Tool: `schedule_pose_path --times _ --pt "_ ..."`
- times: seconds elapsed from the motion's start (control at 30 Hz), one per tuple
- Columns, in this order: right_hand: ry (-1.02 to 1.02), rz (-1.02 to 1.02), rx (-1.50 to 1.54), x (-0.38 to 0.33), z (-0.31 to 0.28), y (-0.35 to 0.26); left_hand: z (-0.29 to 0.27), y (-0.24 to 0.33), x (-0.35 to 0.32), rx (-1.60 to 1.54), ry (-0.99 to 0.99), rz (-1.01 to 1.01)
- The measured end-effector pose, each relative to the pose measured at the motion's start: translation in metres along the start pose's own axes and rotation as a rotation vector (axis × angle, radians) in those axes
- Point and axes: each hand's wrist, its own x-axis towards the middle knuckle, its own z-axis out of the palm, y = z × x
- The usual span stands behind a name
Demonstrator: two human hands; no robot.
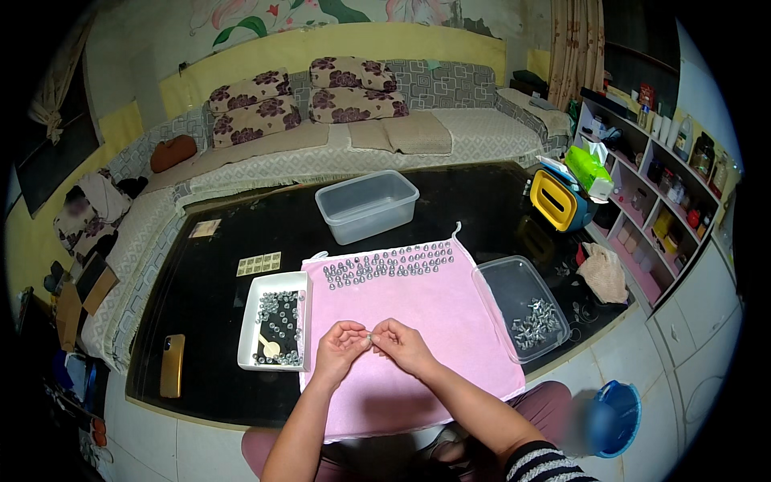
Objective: The person picks up a small metal piece and attaches a circular washer or component to it by hand, placing the assembled items onto a pink cloth.
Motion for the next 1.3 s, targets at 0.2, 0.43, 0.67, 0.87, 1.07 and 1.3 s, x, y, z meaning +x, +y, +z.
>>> schedule_pose_path --times 0.2,0.43,0.67,0.87,1.07,1.3 --pt "-0.022 0.027 0.106 -0.0001 -0.0016 0.0018 0.0014 -0.0010 -0.0001 0.002 0.024 0.002" --pt "-0.015 0.016 0.069 -0.0002 -0.0016 0.0036 0.0019 -0.0007 -0.0001 0.030 0.031 0.016" --pt "-0.012 0.012 0.005 -0.0013 0.0000 -0.0008 0.0007 -0.0014 -0.0001 0.044 0.025 0.019" --pt "0.002 -0.023 -0.059 -0.0018 0.0002 -0.0006 0.0039 -0.0002 -0.0002 0.048 0.039 0.016" --pt "0.061 -0.098 -0.152 -0.0035 0.0039 -0.0023 0.0025 -0.0030 0.0001 0.079 0.055 0.044" --pt "0.066 -0.135 -0.091 -0.0015 0.0017 0.0060 0.0008 -0.0044 0.0013 0.035 0.070 0.030"
